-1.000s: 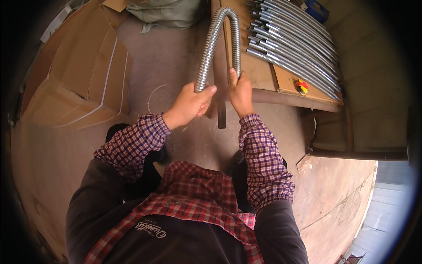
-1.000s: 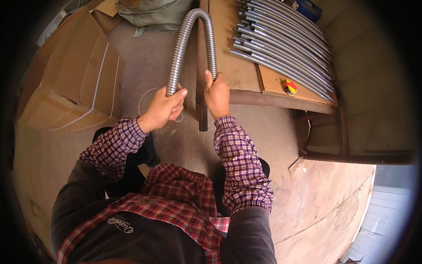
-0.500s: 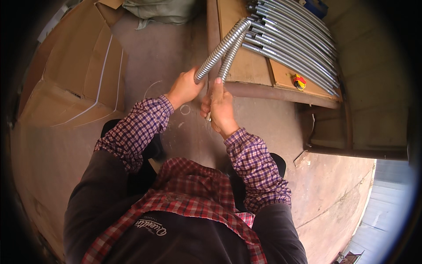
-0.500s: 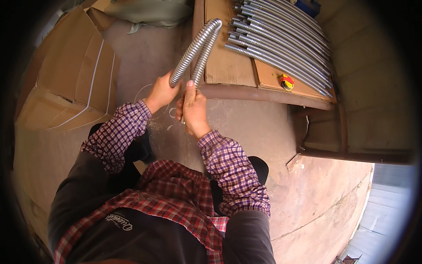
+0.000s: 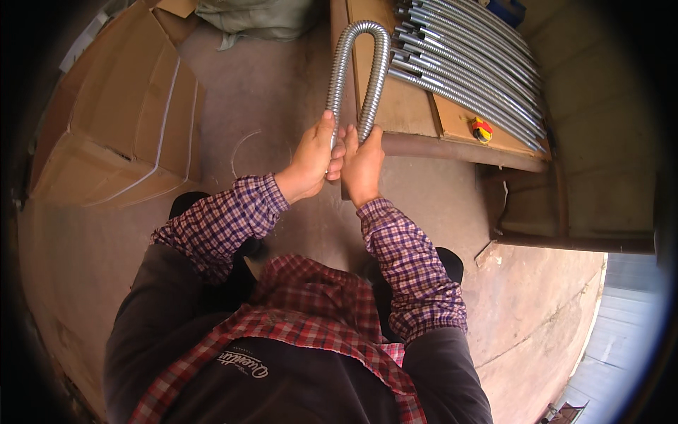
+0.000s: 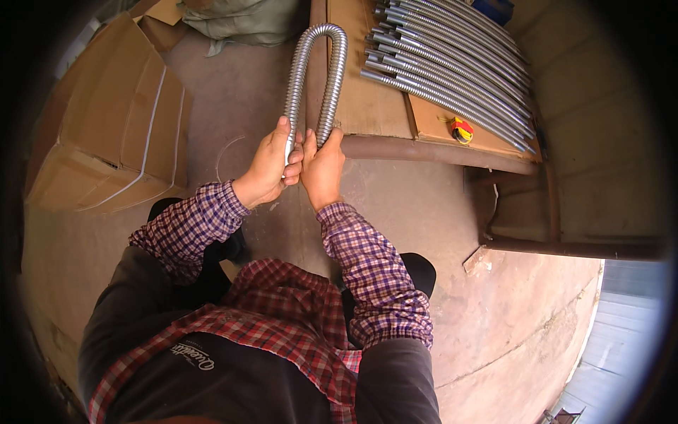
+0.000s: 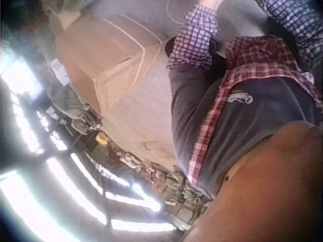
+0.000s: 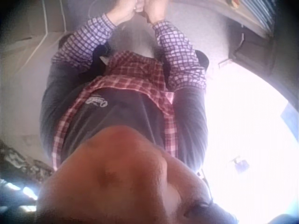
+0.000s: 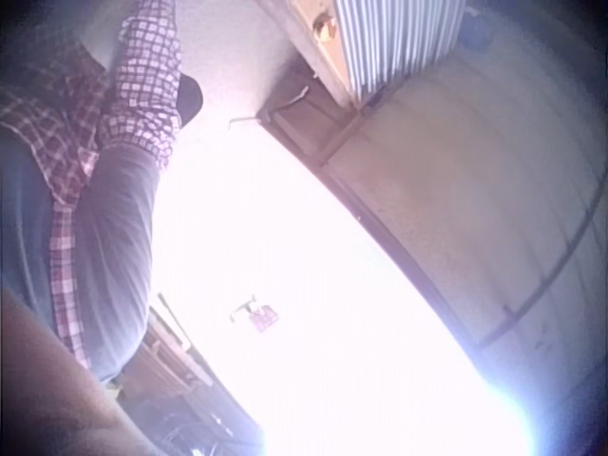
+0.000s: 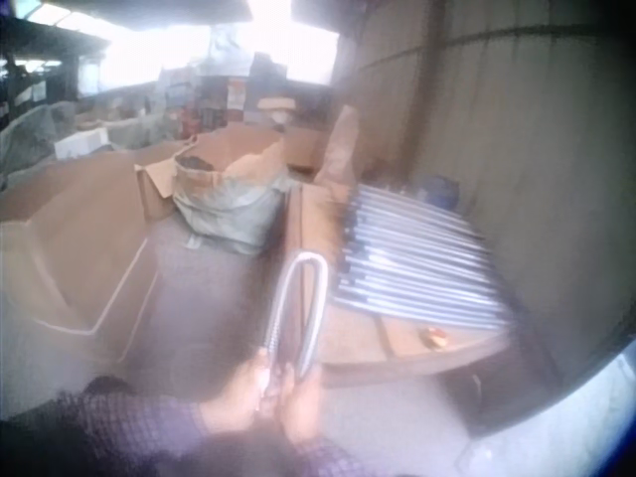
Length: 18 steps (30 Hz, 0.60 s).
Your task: The person repeatedly bends flexible metal tubes into U-shapes using a wooden jig on a workbench. They pick up each tube, bend it, and place it back on the bench, continuing this process for multiple tubes.
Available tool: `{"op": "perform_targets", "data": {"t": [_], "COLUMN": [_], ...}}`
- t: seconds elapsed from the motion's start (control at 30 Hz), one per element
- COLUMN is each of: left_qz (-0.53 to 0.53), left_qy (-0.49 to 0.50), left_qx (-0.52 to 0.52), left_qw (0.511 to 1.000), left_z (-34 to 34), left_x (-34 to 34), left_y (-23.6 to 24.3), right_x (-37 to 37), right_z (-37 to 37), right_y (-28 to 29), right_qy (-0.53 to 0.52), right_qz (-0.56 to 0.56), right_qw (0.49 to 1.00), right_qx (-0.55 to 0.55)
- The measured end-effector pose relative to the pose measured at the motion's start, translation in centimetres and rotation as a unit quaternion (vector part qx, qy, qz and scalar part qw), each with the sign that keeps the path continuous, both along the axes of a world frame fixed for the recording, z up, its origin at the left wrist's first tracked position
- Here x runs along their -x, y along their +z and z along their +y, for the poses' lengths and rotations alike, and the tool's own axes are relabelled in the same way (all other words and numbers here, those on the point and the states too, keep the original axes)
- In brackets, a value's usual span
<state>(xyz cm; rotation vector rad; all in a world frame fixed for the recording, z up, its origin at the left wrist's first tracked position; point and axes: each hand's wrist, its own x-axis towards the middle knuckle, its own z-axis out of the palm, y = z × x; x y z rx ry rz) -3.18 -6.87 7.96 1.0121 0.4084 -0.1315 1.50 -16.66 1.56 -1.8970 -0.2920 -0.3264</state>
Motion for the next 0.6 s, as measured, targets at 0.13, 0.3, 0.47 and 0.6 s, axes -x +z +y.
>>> {"op": "perform_targets", "data": {"t": [0.13,0.3,0.47,0.6], "left_qz": [-0.055,-0.109,-0.35,-0.403], "left_qy": [-0.028,-0.061,0.222,0.381], "left_qx": [-0.062,-0.117,-0.088,-0.016], "left_qw": [0.996,0.985,0.906,0.832], "left_z": [3.3,8.0,17.5,22.2], "left_x": [-0.5,-2.4,-3.2,-1.0], "left_y": [-1.7,0.8,8.6,11.0], "right_x": [0.0,-1.2,-2.1,-1.9], "right_z": [0.5,-3.1,-3.3,-3.1], "right_y": [2.8,4.0,4.6,3.8], "right_qy": [0.066,0.178,0.143,0.165], "right_qz": [0.16,0.291,0.277,0.291], "right_qw": [0.978,0.923,0.927,0.923], "right_qx": [-0.115,-0.181,-0.209,-0.191]}}
